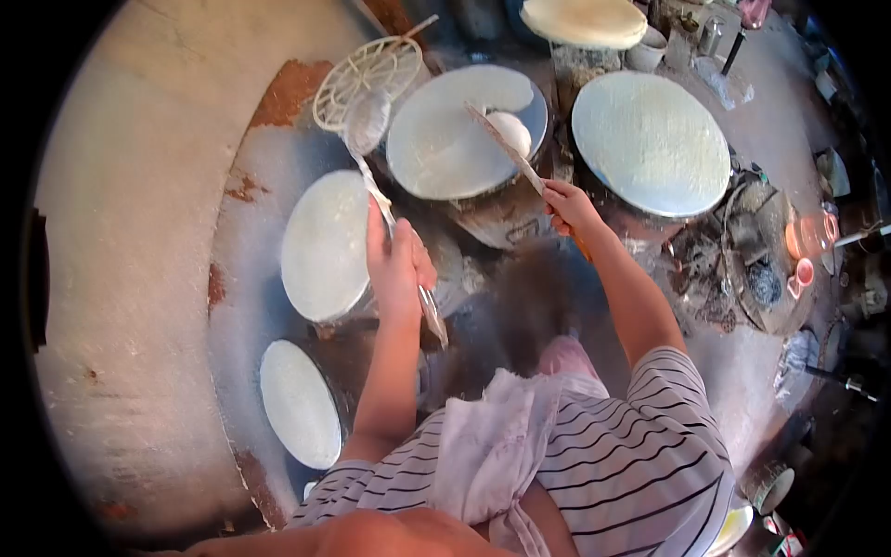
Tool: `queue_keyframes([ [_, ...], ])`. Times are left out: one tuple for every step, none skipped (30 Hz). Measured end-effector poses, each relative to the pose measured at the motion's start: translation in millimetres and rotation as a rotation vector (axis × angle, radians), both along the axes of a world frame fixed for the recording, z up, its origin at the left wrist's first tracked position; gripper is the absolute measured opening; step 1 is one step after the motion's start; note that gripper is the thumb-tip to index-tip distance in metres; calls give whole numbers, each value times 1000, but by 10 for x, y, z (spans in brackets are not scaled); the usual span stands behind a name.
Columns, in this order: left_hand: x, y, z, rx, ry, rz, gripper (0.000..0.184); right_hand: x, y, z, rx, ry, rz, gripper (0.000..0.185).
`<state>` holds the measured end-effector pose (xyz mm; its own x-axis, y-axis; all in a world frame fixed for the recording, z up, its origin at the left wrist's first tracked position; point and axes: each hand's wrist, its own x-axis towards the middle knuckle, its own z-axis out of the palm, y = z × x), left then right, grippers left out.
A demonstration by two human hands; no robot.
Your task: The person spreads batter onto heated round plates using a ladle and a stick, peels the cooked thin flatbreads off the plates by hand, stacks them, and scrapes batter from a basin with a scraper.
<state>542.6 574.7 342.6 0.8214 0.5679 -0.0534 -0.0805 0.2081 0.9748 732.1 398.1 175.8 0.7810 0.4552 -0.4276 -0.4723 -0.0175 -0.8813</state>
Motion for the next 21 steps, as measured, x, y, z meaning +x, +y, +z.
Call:
queue_keyframes([
  [97,-31,-11,7,-1,-13,62,238,40,47,9,-6,27,36],
  [197,-59,-15,4,56,9,60,405,113,74,-10,-32,17,36],
  [329,-88,-29,-1,36,9,60,579,189,148,-31,-60,4,36],
  [436,-117,-70,-6,26,11,60,694,242,102,-74,-140,19,35],
  [514,-90,-72,6,35,4,60,615,201,39,-138,-284,125,35],
  [604,-123,11,-41,79,4,59,356,87,121,-123,-201,209,35],
  [685,-101,8,3,106,-14,59,47,-123,171,-146,-159,349,35],
  [782,-64,-3,32,114,-22,58,-55,-334,218,-182,-136,501,35],
  [876,-64,-35,49,125,-21,58,102,-512,242,-159,-75,362,35],
  [969,-69,-63,77,101,-25,57,241,-676,229,-136,-4,227,35],
  [991,-119,-76,48,139,-2,57,309,-751,192,-107,77,85,36],
  [1075,-167,-57,30,156,10,57,452,-751,169,-125,59,114,35],
  [1203,-199,-25,21,151,17,56,711,-710,168,-134,20,136,35],
  [1277,-200,-88,63,131,-7,57,991,-660,182,-141,-27,154,35],
  [1336,-240,-84,66,144,-7,58,1213,-575,176,-170,-90,175,35],
  [1391,-284,-84,68,163,-7,58,1396,-442,156,-199,-149,196,34],
  [1466,-326,-95,68,180,-5,58,1543,-315,114,-231,-208,217,33],
  [1537,-341,-151,42,171,-11,58,1635,-160,-50,-306,-550,179,33],
  [1610,-369,-155,10,170,-15,58,1721,38,-267,-375,-892,130,33],
  [1676,-393,-157,-22,169,-19,58,1788,215,-353,-441,-1235,72,33],
  [1713,-401,-157,-54,170,-23,58,1579,199,76,-525,-1082,188,34],
])
